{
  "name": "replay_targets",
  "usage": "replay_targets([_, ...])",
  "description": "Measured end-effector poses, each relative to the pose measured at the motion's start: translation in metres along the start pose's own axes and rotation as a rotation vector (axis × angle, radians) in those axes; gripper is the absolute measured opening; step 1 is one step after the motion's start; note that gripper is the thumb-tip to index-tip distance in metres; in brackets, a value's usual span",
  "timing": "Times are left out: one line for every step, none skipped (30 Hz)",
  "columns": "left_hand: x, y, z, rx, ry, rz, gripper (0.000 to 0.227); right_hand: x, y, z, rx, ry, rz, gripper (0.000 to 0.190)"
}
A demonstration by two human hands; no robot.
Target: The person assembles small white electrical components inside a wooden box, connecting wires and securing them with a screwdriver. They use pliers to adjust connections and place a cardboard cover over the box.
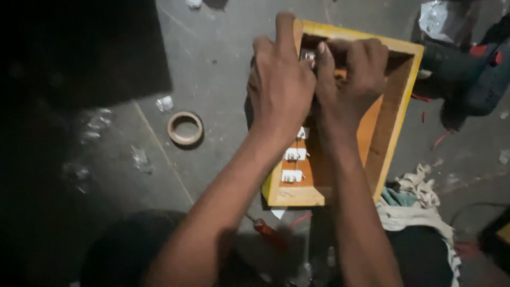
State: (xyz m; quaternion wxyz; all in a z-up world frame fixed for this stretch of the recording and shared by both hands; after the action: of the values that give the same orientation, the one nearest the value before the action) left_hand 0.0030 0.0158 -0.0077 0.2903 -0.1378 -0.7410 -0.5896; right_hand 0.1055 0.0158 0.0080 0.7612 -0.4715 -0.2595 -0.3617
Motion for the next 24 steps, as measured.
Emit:
replay_targets([-0.002, -0.001, 0.003, -0.011, 0.010, 0.002, 0.063, -0.002, 0.001, -0.001, -0.107, 0.024, 0.099, 0.014])
replay_targets([-0.003, -0.001, 0.006, -0.022, 0.020, 0.004, 0.063, -0.005, 0.003, 0.001, -0.214, 0.046, 0.200, 0.014])
replay_targets([-0.003, -0.003, 0.008, -0.020, 0.011, -0.013, 0.065, -0.007, 0.003, 0.001, -0.324, 0.063, 0.310, 0.013])
replay_targets([-0.002, -0.004, 0.011, -0.017, 0.002, -0.030, 0.068, -0.006, -0.001, 0.001, -0.269, 0.035, 0.288, 0.014])
replay_targets([-0.003, -0.006, 0.010, -0.004, -0.011, -0.051, 0.070, -0.001, -0.003, 0.001, -0.218, -0.005, 0.265, 0.015])
replay_targets([-0.004, -0.009, 0.010, -0.025, 0.009, -0.054, 0.071, 0.006, -0.006, -0.001, -0.252, -0.049, 0.294, 0.015])
replay_targets([-0.006, -0.010, 0.012, -0.055, 0.028, -0.064, 0.072, 0.014, -0.010, -0.002, -0.284, -0.085, 0.315, 0.017])
replay_targets([-0.007, -0.011, 0.011, -0.084, 0.046, -0.073, 0.072, 0.028, -0.015, -0.006, -0.401, -0.126, 0.388, 0.019])
replay_targets([-0.009, -0.012, 0.010, -0.085, 0.039, -0.074, 0.067, 0.040, -0.022, -0.010, -0.514, -0.158, 0.466, 0.022])
replay_targets([-0.011, -0.013, 0.009, -0.086, 0.031, -0.075, 0.063, 0.055, -0.029, -0.016, -0.592, -0.290, 0.385, 0.020])
replay_targets([-0.011, -0.015, 0.006, -0.080, 0.027, -0.070, 0.058, 0.070, -0.034, -0.021, -0.667, -0.430, 0.308, 0.020])
replay_targets([-0.012, -0.016, 0.005, -0.126, 0.072, -0.082, 0.056, 0.080, -0.040, -0.030, -0.767, -0.552, 0.334, 0.020])
replay_targets([-0.014, -0.017, 0.005, -0.169, 0.121, -0.095, 0.053, 0.088, -0.042, -0.037, -0.862, -0.678, 0.360, 0.020])
replay_targets([-0.015, -0.017, 0.005, -0.212, 0.170, -0.108, 0.051, 0.091, -0.044, -0.045, -0.878, -0.706, 0.413, 0.021])
replay_targets([-0.016, -0.018, 0.005, -0.206, 0.156, -0.085, 0.050, 0.089, -0.044, -0.052, -0.894, -0.730, 0.467, 0.022])
replay_targets([-0.017, -0.019, 0.005, -0.200, 0.141, -0.063, 0.048, 0.088, -0.042, -0.056, -0.909, -0.753, 0.521, 0.024])
replay_targets([-0.018, -0.019, 0.006, -0.193, 0.129, -0.040, 0.047, 0.085, -0.038, -0.058, -0.976, -0.804, 0.392, 0.026])
replay_targets([-0.019, -0.019, 0.007, -0.161, 0.095, -0.036, 0.044, 0.080, -0.032, -0.058, -1.040, -0.854, 0.261, 0.028])
replay_targets([-0.020, -0.019, 0.006, -0.128, 0.054, -0.031, 0.041, 0.078, -0.028, -0.058, -1.108, -0.902, 0.128, 0.030])
replay_targets([-0.020, -0.019, 0.005, -0.095, 0.013, -0.026, 0.038, 0.077, -0.025, -0.055, -1.085, -0.931, 0.095, 0.032])
replay_targets([-0.019, -0.019, 0.006, -0.103, 0.035, -0.030, 0.040, 0.076, -0.021, -0.050, -1.050, -0.961, 0.067, 0.034])
replay_targets([-0.019, -0.019, 0.005, -0.112, 0.056, -0.034, 0.042, 0.075, -0.019, -0.046, -1.016, -0.991, 0.038, 0.036])
replay_targets([-0.018, -0.019, 0.006, -0.125, 0.074, -0.036, 0.044, 0.074, -0.019, -0.042, -0.943, -0.986, 0.022, 0.042])
replay_targets([-0.019, -0.020, 0.006, -0.122, 0.075, -0.059, 0.045, 0.072, -0.019, -0.038, -0.871, -0.979, 0.005, 0.049])
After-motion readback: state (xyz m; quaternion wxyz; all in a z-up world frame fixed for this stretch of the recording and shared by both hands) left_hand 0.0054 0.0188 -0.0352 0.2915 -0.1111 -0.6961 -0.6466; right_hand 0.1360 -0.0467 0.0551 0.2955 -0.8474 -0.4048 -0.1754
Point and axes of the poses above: each hand's wrist, its own z-axis towards the middle knuckle, its own x-axis out of the back of the hand, y = z × x, the point moved 1 cm from there along z, towards the middle knuckle, and after that the axes turned 7 degrees about z, right-handed, at the moved point
